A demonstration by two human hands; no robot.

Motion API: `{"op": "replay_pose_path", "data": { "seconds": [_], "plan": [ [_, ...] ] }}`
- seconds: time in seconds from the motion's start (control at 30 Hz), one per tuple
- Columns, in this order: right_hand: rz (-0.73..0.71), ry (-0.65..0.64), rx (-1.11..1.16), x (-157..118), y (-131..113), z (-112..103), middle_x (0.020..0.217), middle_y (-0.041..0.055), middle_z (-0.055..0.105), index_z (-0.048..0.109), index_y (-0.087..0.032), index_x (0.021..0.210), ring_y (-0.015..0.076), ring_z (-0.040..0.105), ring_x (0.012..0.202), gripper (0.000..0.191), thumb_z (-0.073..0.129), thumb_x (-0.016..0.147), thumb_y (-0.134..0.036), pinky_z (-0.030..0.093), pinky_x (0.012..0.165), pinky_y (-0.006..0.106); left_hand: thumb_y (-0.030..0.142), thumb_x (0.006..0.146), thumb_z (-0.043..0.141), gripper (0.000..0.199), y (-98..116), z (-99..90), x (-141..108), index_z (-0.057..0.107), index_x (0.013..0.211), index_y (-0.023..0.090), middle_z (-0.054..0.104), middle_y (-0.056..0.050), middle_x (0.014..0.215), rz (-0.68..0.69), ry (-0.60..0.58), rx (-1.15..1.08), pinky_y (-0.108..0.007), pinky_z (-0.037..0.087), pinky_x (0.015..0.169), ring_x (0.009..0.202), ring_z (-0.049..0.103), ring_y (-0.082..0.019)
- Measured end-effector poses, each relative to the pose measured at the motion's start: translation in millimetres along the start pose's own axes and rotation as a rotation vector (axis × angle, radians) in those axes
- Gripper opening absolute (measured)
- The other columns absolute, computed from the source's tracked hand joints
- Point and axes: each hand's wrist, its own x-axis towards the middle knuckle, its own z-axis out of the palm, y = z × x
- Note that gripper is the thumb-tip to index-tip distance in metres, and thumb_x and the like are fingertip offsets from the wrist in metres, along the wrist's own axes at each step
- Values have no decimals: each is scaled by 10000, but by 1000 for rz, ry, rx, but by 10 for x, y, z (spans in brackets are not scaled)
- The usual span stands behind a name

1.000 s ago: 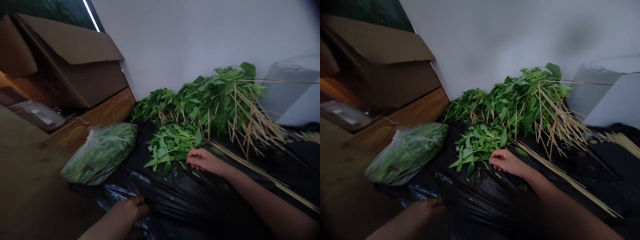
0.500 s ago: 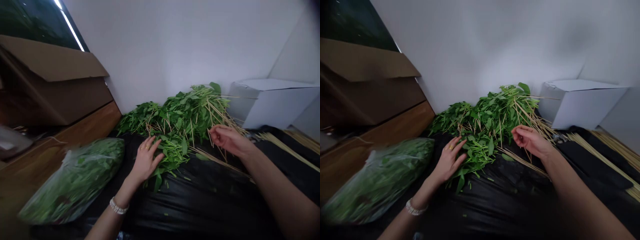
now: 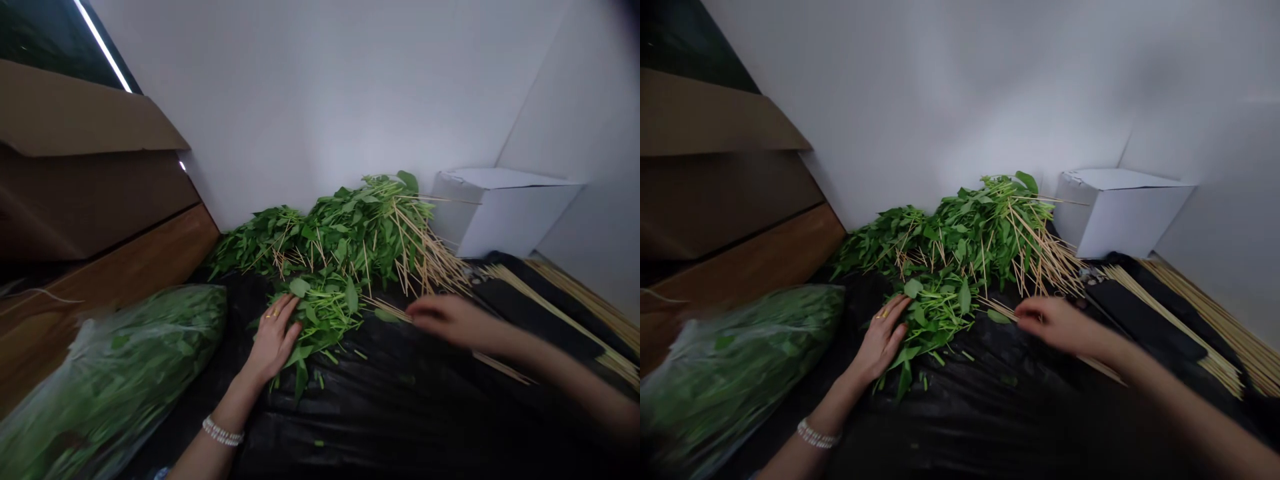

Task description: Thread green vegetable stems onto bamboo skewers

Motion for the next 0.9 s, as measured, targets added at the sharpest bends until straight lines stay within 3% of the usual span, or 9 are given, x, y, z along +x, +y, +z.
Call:
{"op": "replay_pose_path", "data": {
  "seconds": [0.1,0.2,0.27,0.33,0.4,0.47,0.63,0.77,0.9],
  "plan": [
    [-147,-61,-336,-403,-139,676,1228,156,639,673,-177,1141,306,584,1135,335,580,819,-187,443,991,496,369,966,335,505,-59,-46,-35,379,1438,193,427,-121,1472,29,42,10,-472,302,1125,1387,347,-261],
    [-222,-77,-332,-699,-290,981,1390,122,532,527,-227,1348,276,496,1273,491,538,858,-188,420,1048,452,367,951,372,500,-148,-99,-107,405,1421,200,455,-112,1455,68,30,47,-480,299,1129,1381,357,-271],
    [-232,-127,-240,-716,-326,909,1323,63,595,542,-291,1322,210,563,1196,405,494,921,-261,449,1024,358,364,948,379,493,-204,-122,-153,416,1411,199,476,-110,1438,61,41,60,-477,311,1124,1370,374,-273],
    [-179,-94,-190,-584,-282,710,1184,44,671,611,-280,1223,175,626,1069,322,415,970,-315,483,960,311,360,951,373,483,-241,-130,-183,424,1402,195,490,-112,1423,33,74,63,-472,326,1117,1361,389,-272],
    [-147,-15,-283,-374,-178,509,1137,80,677,640,-217,1160,193,628,1033,328,377,979,-295,479,939,337,359,956,364,470,-254,-126,-197,432,1390,192,502,-112,1409,11,99,64,-472,333,1113,1353,399,-268],
    [-114,43,-512,-175,-58,395,1009,112,690,659,-162,1077,231,628,960,300,391,954,-214,473,893,386,361,960,360,457,-252,-120,-200,444,1375,190,514,-113,1395,-6,104,63,-474,339,1109,1343,411,-265],
    [-78,-2,-921,17,85,493,843,108,665,643,-145,833,249,620,852,153,512,788,-78,431,744,343,369,964,351,437,-233,-126,-194,493,1330,177,559,-119,1341,-48,107,42,-471,370,1091,1299,460,-261],
    [-51,27,-967,12,73,600,817,111,654,611,-144,847,256,625,815,170,523,734,-53,392,691,331,377,959,355,427,-228,-129,-192,529,1296,182,592,-116,1297,-75,125,31,-483,379,1085,1273,486,-267],
    [-49,35,-980,-26,109,506,823,98,639,599,-153,885,232,633,710,253,454,754,8,369,631,325,391,955,363,425,-229,-115,-217,556,1271,182,601,-119,1288,-113,145,4,-487,392,1075,1254,505,-267]
  ]
}}
